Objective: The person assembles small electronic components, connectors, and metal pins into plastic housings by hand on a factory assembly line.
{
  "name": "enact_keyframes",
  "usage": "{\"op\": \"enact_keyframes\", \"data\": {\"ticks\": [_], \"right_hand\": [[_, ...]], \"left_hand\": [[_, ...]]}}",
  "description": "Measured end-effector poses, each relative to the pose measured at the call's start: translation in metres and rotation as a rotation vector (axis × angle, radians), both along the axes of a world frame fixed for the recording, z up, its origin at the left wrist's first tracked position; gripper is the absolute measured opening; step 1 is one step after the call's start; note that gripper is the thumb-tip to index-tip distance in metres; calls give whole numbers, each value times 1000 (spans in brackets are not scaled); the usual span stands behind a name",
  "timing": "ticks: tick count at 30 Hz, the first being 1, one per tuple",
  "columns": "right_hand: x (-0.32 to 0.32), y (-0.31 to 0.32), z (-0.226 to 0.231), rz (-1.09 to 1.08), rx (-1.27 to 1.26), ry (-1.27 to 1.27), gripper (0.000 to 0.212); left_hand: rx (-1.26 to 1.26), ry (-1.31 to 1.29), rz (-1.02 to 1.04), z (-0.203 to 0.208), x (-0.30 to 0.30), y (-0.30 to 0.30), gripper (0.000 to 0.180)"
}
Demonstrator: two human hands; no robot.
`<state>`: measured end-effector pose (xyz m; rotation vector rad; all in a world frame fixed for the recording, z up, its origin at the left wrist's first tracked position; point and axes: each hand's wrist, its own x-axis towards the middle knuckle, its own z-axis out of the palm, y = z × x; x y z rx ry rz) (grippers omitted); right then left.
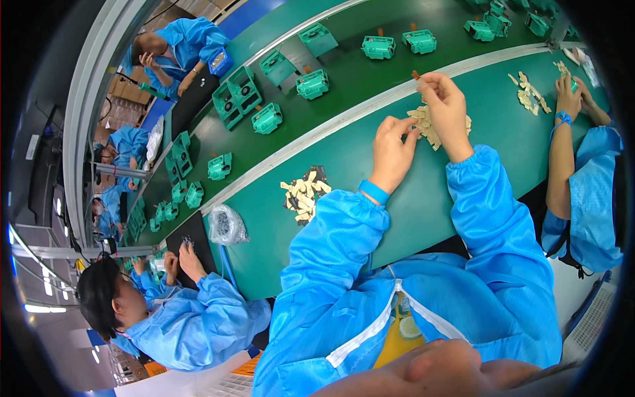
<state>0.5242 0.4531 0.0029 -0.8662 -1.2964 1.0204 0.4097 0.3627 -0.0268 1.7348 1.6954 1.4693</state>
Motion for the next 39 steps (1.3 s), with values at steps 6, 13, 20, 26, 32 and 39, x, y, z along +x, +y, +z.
{"op": "enact_keyframes", "data": {"ticks": [6,13,20,26,32,39], "right_hand": [[0,-5,-10,310,-75,-122,22],[-5,-25,0,546,73,-402,28],[-5,-20,-5,546,100,-488,22],[-7,-20,-2,330,402,-556,18],[-6,-20,-5,331,509,-643,12],[0,-17,-7,377,455,-635,8]], "left_hand": [[3,-130,98,22,-18,-8,27],[-11,-144,23,17,-55,-14,20],[-95,-69,22,11,-59,-12,20],[-177,-234,81,7,-54,-10,22],[-47,-6,97,7,-48,-11,13],[45,280,101,8,-41,-9,9]]}}
